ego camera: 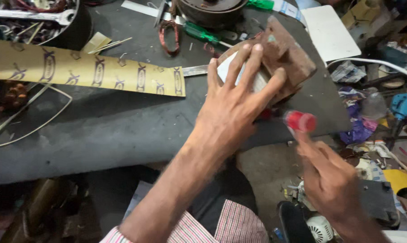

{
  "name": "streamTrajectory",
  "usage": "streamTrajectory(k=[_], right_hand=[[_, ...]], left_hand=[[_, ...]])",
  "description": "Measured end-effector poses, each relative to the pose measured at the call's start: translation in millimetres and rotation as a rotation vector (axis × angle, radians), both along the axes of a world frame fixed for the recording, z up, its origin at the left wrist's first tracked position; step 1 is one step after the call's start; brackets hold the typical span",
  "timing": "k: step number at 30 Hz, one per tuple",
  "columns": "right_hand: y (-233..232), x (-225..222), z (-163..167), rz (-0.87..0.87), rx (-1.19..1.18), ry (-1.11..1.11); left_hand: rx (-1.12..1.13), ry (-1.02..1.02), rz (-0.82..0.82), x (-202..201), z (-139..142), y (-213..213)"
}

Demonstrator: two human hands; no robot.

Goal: The person is repairing an electrical motor by winding copper wire around the stator core. They use their hands to insert the wire and a hammer to tap and secure the coils into place.

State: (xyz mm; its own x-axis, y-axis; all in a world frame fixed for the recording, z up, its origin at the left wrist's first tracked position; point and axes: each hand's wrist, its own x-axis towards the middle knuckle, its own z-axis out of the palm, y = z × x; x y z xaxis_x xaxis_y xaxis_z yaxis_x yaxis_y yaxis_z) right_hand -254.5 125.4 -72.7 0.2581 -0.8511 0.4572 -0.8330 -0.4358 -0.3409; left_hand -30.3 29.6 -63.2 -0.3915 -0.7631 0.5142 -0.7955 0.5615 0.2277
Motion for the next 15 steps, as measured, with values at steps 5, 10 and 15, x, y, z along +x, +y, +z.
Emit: streamTrajectory(k=[5, 10, 15], right_hand=[[-3.7, 3.7, -7.0, 0.042, 0.0, -0.096], [-7.1, 11.5, -7.4, 0.064, -0.039, -0.117], [-10.2, 11.2, -8.6, -0.035, 0.04, -0.036]], left_hand=[[0.027, 0.036, 0.02, 11.1, 6.8, 0.2], [-0.031, -0.023, 0.009, 6.0, 1.5, 2.8], [-0.036, 0.001, -0.005, 5.7, -1.5, 1.6]])
